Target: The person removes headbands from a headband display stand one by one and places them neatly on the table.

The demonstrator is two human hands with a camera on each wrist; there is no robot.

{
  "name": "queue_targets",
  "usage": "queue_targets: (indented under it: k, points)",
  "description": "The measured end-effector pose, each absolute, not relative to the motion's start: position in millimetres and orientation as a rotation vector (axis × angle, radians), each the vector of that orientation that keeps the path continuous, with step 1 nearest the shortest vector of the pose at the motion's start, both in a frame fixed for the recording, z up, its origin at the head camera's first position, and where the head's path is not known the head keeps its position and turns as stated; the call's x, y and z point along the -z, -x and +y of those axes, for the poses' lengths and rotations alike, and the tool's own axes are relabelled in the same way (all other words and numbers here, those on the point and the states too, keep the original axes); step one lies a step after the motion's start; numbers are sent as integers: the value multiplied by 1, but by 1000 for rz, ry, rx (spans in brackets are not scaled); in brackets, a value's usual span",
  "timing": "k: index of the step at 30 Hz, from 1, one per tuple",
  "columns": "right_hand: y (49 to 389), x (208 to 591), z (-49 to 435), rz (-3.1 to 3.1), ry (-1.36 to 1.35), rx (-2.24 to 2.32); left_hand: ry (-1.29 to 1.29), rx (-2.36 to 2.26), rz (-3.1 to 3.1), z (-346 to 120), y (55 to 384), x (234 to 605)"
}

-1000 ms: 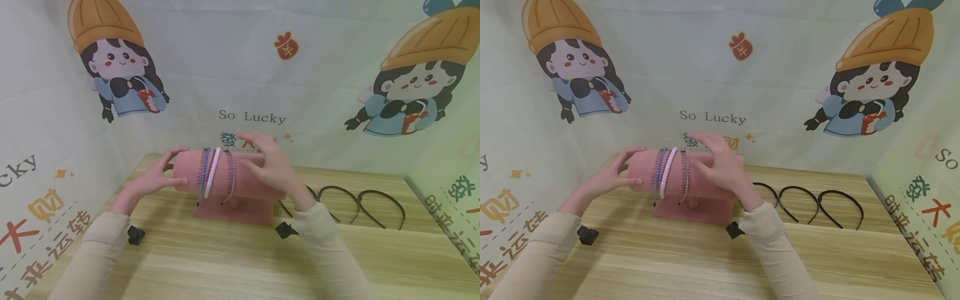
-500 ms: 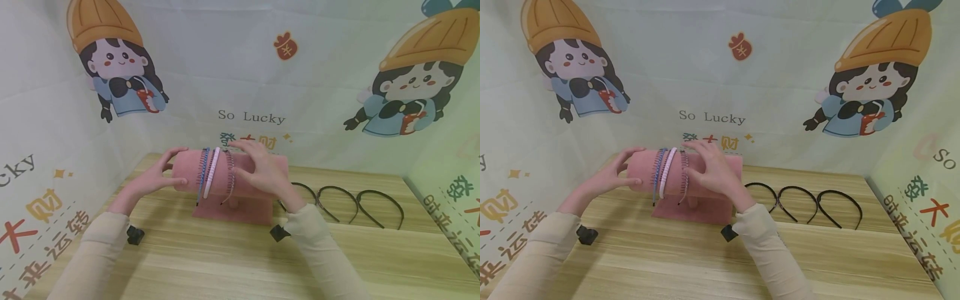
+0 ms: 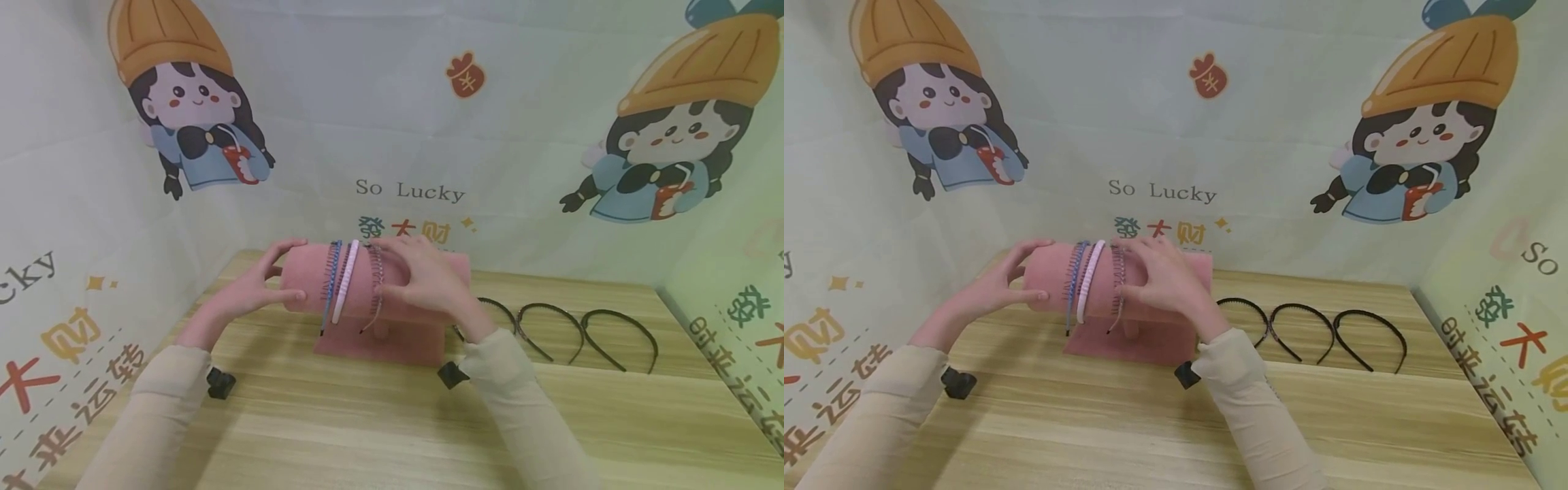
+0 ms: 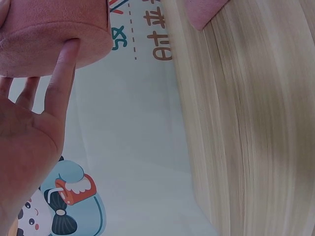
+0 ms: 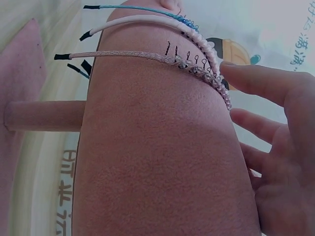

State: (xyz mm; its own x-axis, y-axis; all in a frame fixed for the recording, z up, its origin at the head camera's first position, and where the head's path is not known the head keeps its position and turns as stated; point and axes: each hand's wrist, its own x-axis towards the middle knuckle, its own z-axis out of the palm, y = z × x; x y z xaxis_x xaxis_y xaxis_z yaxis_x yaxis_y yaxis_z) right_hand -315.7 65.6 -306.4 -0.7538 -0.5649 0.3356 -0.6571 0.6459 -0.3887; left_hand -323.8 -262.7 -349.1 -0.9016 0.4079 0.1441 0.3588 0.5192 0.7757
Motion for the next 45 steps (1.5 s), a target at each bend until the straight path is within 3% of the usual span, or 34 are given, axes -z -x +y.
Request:
queue_targets:
  k: [29, 45]
  points:
    - [312, 306, 56, -2753, -947, -461, -673, -1346, 2695, -264, 327, 353]
    - [309, 316, 57, -2650, -870, -744, -669, -1330, 2711, -263, 326, 350]
